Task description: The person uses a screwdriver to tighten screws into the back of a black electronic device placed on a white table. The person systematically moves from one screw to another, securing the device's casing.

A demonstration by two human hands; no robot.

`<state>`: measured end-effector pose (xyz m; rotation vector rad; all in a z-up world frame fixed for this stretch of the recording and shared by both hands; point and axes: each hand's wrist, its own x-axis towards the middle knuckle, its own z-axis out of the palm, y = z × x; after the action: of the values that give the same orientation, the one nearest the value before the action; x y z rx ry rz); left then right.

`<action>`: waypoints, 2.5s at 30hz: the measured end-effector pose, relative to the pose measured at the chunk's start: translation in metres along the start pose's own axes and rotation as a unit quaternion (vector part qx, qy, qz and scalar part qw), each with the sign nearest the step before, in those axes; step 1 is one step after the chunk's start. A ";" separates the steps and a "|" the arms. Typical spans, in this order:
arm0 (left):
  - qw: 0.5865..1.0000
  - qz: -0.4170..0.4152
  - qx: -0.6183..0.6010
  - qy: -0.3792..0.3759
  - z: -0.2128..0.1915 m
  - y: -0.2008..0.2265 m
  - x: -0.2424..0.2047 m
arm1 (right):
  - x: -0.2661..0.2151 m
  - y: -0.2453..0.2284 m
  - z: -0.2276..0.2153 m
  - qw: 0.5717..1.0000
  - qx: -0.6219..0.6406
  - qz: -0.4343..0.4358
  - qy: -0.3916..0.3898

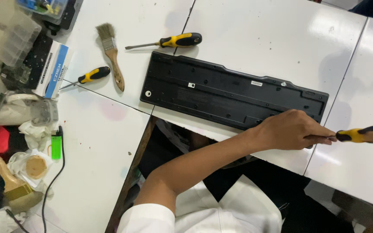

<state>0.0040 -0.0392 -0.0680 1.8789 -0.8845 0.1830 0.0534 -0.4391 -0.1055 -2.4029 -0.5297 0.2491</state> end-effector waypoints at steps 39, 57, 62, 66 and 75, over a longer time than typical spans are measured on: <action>0.997 -0.012 -0.034 -0.065 -0.044 0.038 0.007 | 0.037 -0.265 -0.061 0.912 0.264 -0.234 -0.209; 0.994 0.042 -0.092 -0.041 -0.058 0.042 0.011 | 0.021 -0.300 -0.033 0.961 0.215 -0.176 0.011; 0.995 0.032 -0.090 -0.031 -0.056 0.039 0.008 | 0.028 -0.311 -0.027 0.957 0.165 -0.211 0.113; 0.994 0.019 -0.106 -0.002 -0.053 0.040 0.009 | 0.009 -0.324 -0.034 0.976 0.120 -0.162 0.088; 0.990 0.005 -0.133 0.039 -0.056 0.045 0.012 | 0.001 -0.357 -0.039 0.992 0.040 -0.111 0.055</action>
<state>-0.0023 -0.0084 -0.0022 1.6084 -0.8221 0.1364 -0.0442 -0.2093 0.1532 -2.2430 -0.7150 0.0410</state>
